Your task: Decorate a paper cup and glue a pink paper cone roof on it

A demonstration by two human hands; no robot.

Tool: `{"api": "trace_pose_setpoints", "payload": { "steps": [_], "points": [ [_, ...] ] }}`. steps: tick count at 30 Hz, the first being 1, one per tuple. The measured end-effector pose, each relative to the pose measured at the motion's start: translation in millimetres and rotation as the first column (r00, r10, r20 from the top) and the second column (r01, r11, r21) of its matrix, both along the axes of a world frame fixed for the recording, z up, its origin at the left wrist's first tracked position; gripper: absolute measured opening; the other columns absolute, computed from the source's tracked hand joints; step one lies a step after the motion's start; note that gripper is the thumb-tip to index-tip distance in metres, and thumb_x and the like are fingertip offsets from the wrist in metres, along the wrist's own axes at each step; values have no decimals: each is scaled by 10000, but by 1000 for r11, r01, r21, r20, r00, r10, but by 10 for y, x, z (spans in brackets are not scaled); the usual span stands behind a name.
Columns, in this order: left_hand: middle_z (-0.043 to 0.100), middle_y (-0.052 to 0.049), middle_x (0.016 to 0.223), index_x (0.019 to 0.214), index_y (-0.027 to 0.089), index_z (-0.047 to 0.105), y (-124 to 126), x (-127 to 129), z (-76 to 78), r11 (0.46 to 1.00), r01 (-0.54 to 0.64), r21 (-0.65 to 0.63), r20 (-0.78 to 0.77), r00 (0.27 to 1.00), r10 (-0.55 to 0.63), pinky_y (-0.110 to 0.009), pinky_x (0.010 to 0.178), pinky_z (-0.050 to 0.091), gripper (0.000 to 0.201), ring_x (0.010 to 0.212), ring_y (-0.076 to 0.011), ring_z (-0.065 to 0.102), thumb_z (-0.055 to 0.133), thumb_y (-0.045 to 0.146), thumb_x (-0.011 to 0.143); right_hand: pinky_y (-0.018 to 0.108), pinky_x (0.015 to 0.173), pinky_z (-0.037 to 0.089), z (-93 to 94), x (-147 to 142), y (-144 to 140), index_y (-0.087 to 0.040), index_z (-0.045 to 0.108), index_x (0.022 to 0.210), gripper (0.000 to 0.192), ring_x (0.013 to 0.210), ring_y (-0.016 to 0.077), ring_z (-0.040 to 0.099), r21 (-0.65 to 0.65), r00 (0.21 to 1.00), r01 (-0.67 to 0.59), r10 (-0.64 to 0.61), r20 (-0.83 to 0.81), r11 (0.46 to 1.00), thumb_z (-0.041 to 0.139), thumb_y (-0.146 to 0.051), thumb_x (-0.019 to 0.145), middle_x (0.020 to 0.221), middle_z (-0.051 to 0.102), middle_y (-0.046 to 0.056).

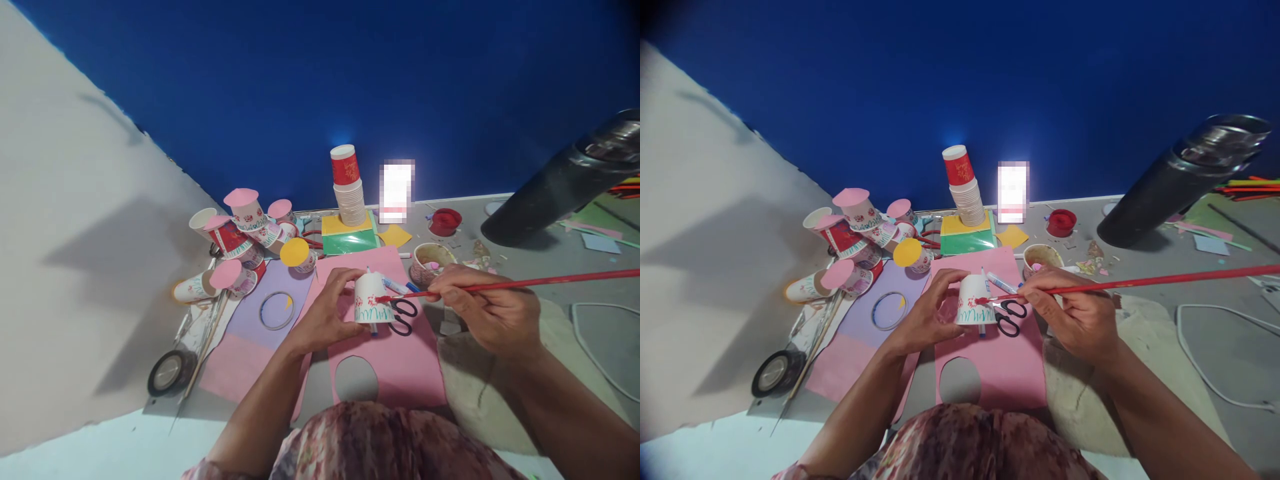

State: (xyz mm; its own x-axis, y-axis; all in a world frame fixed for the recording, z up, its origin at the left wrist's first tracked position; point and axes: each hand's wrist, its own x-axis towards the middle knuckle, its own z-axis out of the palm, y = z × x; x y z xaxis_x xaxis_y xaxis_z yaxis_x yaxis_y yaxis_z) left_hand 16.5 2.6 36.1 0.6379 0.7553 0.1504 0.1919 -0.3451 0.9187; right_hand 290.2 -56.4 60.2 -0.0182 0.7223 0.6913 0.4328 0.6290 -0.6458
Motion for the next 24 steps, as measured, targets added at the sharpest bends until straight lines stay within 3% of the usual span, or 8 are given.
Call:
{"api": "trace_pose_setpoints", "payload": {
  "steps": [5,11,16,22,24],
  "points": [
    [499,-97,1472,1439,336,503,-5,11,-10,1000,5,-8,12,1000,-5,-497,1150,488,795,1388,-312,507,902,291,753,316,875,615,-6,-5,-6,-270,766,934,231,762,164,755,21,998,66,-65,-15,998,653,-69,929,818,782,-39],
    [498,-108,1475,1445,343,503,-2,6,-2,1000,17,-11,23,1000,-17,-511,1146,490,782,1396,-325,502,903,344,773,273,856,599,6,-11,-3,-264,766,927,218,766,140,741,-10,1000,21,-21,-10,1000,653,-77,941,816,776,-45],
    [498,-103,1479,1448,346,499,-1,11,-8,1000,12,2,16,1000,-12,-503,1144,493,801,1392,-320,505,912,348,763,261,861,591,-23,13,-22,-265,785,927,207,762,131,738,-37,994,76,-78,-80,996,673,-91,945,811,780,-49],
    [499,-98,1482,1436,345,502,-5,13,-12,1000,4,-2,21,1000,-4,-495,1133,492,807,1388,-322,504,915,298,743,297,803,594,0,15,-19,-245,777,910,190,764,155,745,-62,998,-28,25,-54,998,662,-100,952,811,787,-27],
    [496,-100,1485,1435,343,503,-7,13,-6,1000,2,-6,21,1000,-2,-496,1134,491,808,1389,-321,502,911,283,741,321,770,591,1,4,-21,-244,782,895,178,747,169,740,-71,998,0,-5,-67,997,672,-117,954,796,785,-18]
  ]
}}
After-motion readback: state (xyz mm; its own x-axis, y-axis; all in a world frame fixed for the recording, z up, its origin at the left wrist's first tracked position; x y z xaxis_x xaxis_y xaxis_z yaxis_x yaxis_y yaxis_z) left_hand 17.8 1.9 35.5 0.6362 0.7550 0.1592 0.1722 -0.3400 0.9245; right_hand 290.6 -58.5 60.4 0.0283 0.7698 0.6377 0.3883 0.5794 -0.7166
